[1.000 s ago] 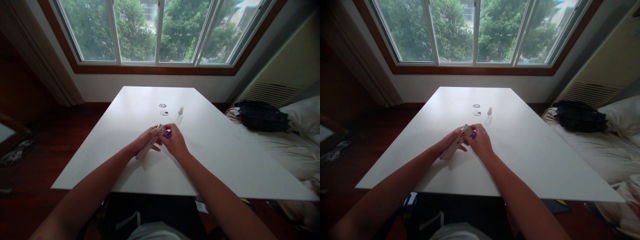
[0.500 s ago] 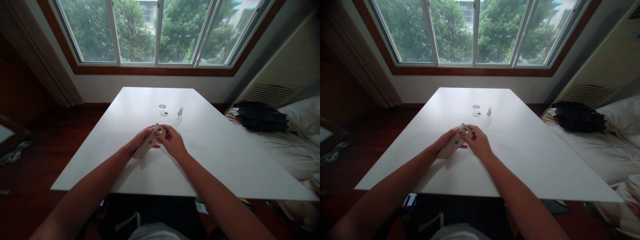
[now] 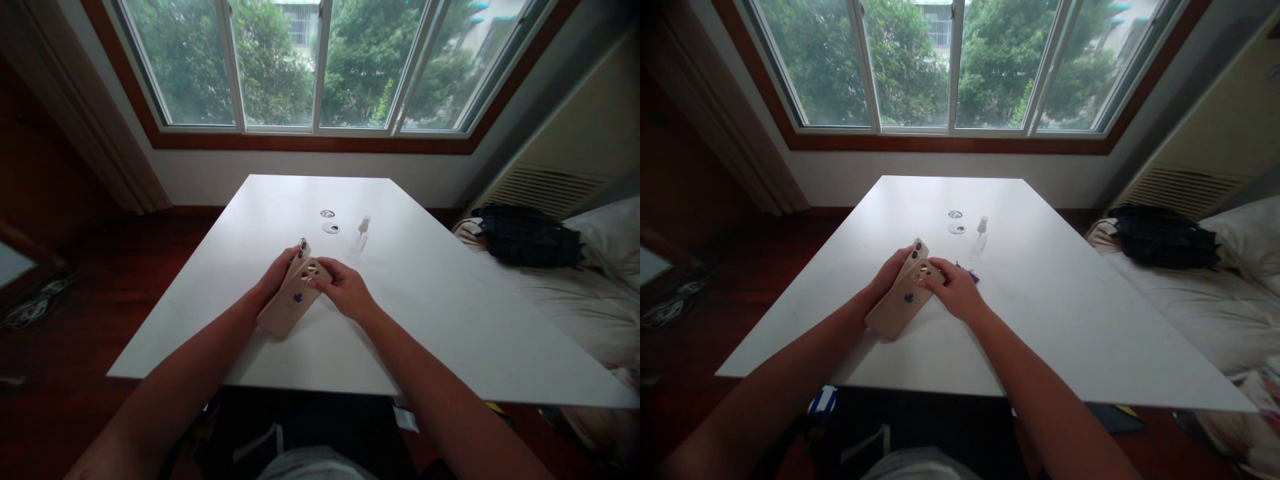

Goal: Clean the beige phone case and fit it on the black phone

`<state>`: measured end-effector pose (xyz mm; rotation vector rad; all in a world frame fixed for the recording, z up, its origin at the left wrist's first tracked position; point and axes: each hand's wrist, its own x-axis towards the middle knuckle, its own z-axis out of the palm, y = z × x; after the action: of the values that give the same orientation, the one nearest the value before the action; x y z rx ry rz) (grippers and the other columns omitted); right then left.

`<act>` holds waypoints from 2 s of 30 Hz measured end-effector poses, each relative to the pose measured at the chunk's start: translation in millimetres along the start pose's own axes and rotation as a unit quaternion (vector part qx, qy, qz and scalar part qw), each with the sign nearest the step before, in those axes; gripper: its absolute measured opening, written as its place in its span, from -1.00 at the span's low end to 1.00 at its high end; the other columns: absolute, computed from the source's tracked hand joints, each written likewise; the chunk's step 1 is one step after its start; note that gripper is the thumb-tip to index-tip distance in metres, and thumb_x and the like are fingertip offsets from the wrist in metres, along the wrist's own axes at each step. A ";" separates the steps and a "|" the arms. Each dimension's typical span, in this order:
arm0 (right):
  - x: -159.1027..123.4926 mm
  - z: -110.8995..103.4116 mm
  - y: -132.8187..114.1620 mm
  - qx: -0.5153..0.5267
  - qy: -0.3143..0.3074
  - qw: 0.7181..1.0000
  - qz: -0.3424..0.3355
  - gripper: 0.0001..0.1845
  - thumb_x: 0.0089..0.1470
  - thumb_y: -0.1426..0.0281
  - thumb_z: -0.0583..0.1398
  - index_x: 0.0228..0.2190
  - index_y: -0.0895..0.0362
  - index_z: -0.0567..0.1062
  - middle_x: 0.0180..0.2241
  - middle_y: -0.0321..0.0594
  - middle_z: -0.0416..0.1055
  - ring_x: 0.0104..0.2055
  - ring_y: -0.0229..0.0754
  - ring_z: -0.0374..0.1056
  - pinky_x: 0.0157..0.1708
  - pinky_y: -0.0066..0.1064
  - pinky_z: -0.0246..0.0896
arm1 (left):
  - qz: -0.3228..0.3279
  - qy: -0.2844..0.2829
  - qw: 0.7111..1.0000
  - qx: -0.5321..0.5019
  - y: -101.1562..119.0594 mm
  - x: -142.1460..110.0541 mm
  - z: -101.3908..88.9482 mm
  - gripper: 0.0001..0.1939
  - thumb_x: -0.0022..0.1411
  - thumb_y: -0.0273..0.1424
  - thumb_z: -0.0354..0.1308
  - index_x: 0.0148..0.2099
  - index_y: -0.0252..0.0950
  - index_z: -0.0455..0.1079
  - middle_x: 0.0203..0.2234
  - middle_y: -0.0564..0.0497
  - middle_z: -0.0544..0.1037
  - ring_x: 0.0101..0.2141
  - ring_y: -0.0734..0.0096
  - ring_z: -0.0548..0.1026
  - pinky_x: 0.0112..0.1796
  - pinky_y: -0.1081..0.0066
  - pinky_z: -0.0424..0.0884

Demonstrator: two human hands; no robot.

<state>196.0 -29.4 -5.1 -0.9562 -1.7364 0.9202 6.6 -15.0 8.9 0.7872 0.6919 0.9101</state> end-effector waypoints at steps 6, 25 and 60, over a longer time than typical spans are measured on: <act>3.6 -3.9 -2.9 0.157 0.022 0.983 0.088 -0.53 0.00 0.05 0.42 -0.17 0.11 0.61 -0.33 -0.18 0.62 -0.36 -0.12 0.50 -0.40 -0.34 0.40 | 0.009 0.148 0.984 -0.103 6.9 2.8 -12.9 -0.40 0.22 0.14 0.15 -0.05 -0.32 0.45 -0.22 -0.19 0.60 -0.29 0.17 0.62 -0.27 0.25 0.59; 10.1 -10.7 35.4 -0.150 0.096 0.982 -0.060 -0.79 0.18 0.24 0.28 -0.24 0.07 0.66 -0.09 -0.13 0.52 0.02 -0.04 0.43 0.16 -0.11 0.27 | 0.120 0.254 0.942 -0.185 10.0 7.1 -27.6 -0.47 0.30 0.04 0.15 0.10 -0.24 0.32 -0.06 -0.19 0.51 -0.10 0.16 0.60 -0.11 0.17 0.62; -10.8 -33.2 -37.0 -0.173 -0.332 0.915 -0.152 -0.58 -0.03 0.65 0.22 -0.27 -0.04 0.71 -0.22 -0.25 0.58 -0.18 -0.15 0.49 -0.09 -0.35 0.37 | 0.144 0.303 0.935 -0.111 15.7 15.6 -30.4 -0.52 0.26 0.07 0.18 -0.11 -0.27 0.47 -0.32 -0.08 0.56 -0.49 0.45 0.50 -0.54 0.47 0.50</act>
<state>222.6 -48.8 33.6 -0.5772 -2.6101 0.7904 -17.1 13.6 2.7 0.3994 1.0013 1.5016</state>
